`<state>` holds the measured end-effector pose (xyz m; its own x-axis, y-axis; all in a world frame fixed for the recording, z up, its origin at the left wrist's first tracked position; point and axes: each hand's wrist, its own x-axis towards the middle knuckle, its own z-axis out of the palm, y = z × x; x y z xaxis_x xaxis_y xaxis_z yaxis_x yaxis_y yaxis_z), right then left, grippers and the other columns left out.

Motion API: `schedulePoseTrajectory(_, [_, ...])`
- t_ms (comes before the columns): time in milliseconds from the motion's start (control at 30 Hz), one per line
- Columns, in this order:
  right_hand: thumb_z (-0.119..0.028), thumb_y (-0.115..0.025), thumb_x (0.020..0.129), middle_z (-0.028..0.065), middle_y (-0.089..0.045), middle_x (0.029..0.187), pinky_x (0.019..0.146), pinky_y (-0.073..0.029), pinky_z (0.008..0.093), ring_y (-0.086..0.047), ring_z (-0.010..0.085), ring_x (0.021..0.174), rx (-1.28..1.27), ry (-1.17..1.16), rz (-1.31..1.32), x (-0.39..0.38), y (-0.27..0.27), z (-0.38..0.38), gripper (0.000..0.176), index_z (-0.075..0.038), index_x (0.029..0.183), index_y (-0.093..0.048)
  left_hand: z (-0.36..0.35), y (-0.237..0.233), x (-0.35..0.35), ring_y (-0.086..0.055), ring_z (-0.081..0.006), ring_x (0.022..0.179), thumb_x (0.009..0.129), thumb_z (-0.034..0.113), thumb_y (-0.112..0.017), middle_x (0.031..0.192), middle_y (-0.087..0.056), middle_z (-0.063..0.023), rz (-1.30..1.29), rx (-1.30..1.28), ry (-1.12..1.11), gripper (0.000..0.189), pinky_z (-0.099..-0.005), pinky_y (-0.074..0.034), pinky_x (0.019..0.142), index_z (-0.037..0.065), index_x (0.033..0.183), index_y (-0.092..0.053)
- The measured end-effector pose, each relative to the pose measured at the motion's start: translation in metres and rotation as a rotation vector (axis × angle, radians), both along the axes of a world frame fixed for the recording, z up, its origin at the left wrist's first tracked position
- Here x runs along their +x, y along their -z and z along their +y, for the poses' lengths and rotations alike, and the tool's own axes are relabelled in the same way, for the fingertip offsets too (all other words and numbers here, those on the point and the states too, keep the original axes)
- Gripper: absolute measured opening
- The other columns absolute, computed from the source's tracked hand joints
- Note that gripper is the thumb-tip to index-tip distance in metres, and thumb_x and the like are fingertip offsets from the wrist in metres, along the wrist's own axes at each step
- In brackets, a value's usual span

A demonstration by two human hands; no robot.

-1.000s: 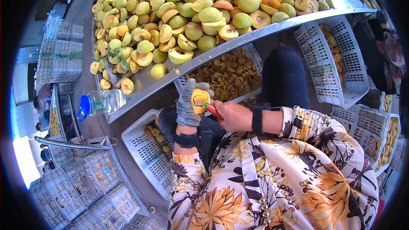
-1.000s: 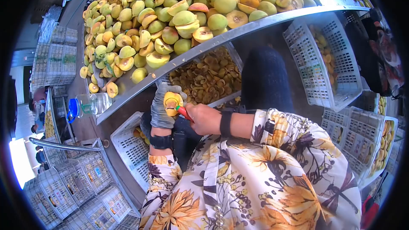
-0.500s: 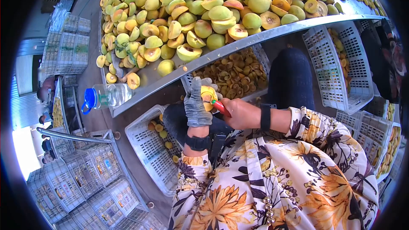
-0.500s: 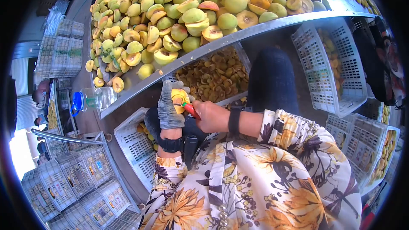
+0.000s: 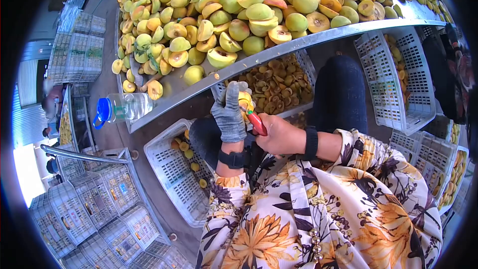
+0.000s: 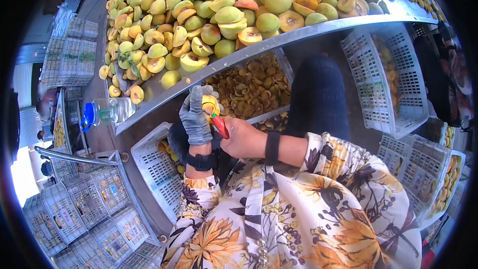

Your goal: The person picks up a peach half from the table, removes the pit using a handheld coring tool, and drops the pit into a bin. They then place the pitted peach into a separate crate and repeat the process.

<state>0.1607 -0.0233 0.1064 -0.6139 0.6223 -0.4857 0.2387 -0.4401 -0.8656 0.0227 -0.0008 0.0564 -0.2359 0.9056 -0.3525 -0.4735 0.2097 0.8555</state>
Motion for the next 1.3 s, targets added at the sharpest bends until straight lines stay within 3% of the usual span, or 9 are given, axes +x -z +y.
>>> schedulePoseTrajectory(133, [-0.006, -0.057, 0.072, 0.0233, -0.055, 0.064, 0.053, -0.045, 0.041, -0.057, 0.0384, 0.06, -0.033, 0.023, -0.014, -0.005, 0.022, -0.006, 0.026, 0.002, 0.092, -0.044, 0.005, 0.009, -0.006, -0.06, -0.0215, 0.065, 0.085, 0.034, -0.055, 0.082, -0.061, -0.0128, 0.006, 0.01, 0.09, 0.037, -0.0324, -0.053, 0.048, 0.0, 0.1, -0.053])
schedulePoseTrajectory(200, [-0.008, -0.056, 0.072, 0.0226, -0.055, 0.063, 0.053, -0.045, 0.0415, -0.057, 0.0385, 0.061, 0.552, 0.052, -0.198, -0.003, 0.058, -0.013, 0.024, 0.001, 0.092, -0.044, 0.004, 0.01, -0.009, -0.06, -0.024, 0.067, 0.085, 0.036, -0.054, 0.086, -0.06, -0.0126, -0.102, -0.048, 0.202, 0.042, -0.0339, -0.054, 0.053, 0.0, 0.108, -0.048])
schedulePoseTrajectory(300, [-0.008, -0.056, 0.073, 0.0214, -0.055, 0.062, 0.053, -0.044, 0.0422, -0.057, 0.0383, 0.061, 0.655, -0.041, -0.296, 0.002, 0.066, -0.001, 0.023, 0.0, 0.092, -0.044, 0.002, 0.035, -0.029, -0.061, -0.0253, 0.068, 0.085, 0.038, -0.053, 0.088, -0.06, -0.0133, -0.341, -0.152, 0.367, 0.045, -0.0344, -0.054, 0.058, 0.0, 0.108, -0.049])
schedulePoseTrajectory(600, [-0.005, -0.056, 0.071, 0.0175, -0.058, 0.063, 0.053, -0.045, 0.0419, -0.059, 0.0341, 0.061, 0.857, -0.271, -0.483, 0.004, 0.092, 0.014, 0.021, -0.001, 0.088, -0.046, -0.007, 0.058, -0.025, -0.061, -0.0222, 0.062, 0.078, 0.029, -0.064, 0.079, -0.062, -0.0108, -0.282, -0.221, 0.172, 0.029, -0.0301, -0.051, 0.053, 0.003, 0.091, -0.06])
schedulePoseTrajectory(667, [-0.003, -0.056, 0.07, 0.0189, -0.058, 0.064, 0.055, -0.046, 0.0427, -0.059, 0.0352, 0.064, 0.75, -0.274, -0.52, -0.001, 0.092, 0.009, 0.023, 0.0, 0.09, -0.046, -0.006, 0.069, -0.024, -0.06, -0.0217, 0.062, 0.076, 0.017, -0.067, 0.08, -0.062, -0.0112, -0.35, -0.197, 0.069, 0.019, -0.0302, -0.05, 0.05, 0.004, 0.088, -0.061])
schedulePoseTrajectory(933, [-0.001, -0.053, 0.07, 0.0203, -0.056, 0.062, 0.05, -0.046, 0.0399, -0.058, 0.0349, 0.057, 0.655, -0.15, -0.324, -0.023, 0.09, 0.001, 0.02, 0.002, 0.088, -0.045, -0.003, 0.079, -0.036, -0.059, -0.0222, 0.056, 0.077, 0.026, -0.066, 0.075, -0.062, -0.0121, -0.356, -0.226, 0.101, 0.027, -0.0315, -0.05, 0.047, 0.001, 0.085, -0.061])
schedulePoseTrajectory(1000, [-0.001, -0.052, 0.071, 0.0124, -0.054, 0.061, 0.04, -0.043, 0.0343, -0.056, 0.0239, 0.048, -0.104, -0.16, -0.354, -0.032, 0.05, 0.011, 0.02, 0.001, 0.089, -0.046, 0.0, 0.07, -0.037, -0.057, -0.0214, 0.048, 0.077, 0.034, -0.065, 0.067, -0.061, -0.0126, -0.335, -0.229, 0.189, 0.035, -0.0304, -0.048, 0.043, 0.0, 0.082, -0.061])
schedulePoseTrajectory(1133, [-0.003, -0.052, 0.074, 0.005, -0.047, 0.062, 0.034, -0.038, 0.0262, -0.045, 0.0119, 0.041, -0.418, -0.067, -0.171, -0.03, 0.058, 0.006, 0.015, -0.003, 0.088, -0.047, 0.0, 0.062, -0.031, -0.055, -0.0182, 0.043, 0.076, 0.043, -0.064, 0.064, -0.06, -0.011, -0.212, -0.223, 0.141, 0.044, -0.0264, -0.046, 0.038, 0.0, 0.08, -0.061])
schedulePoseTrajectory(1300, [-0.004, -0.053, 0.075, 0.0044, -0.047, 0.064, 0.034, -0.037, 0.025, -0.043, 0.01, 0.041, -0.457, -0.043, -0.06, -0.027, 0.054, 0.006, 0.015, -0.003, 0.088, -0.047, -0.005, 0.061, -0.029, -0.056, -0.0165, 0.049, 0.078, 0.039, -0.064, 0.067, -0.058, -0.0075, -0.188, -0.031, 0.052, 0.038, -0.0251, -0.046, 0.04, 0.002, 0.084, -0.06])
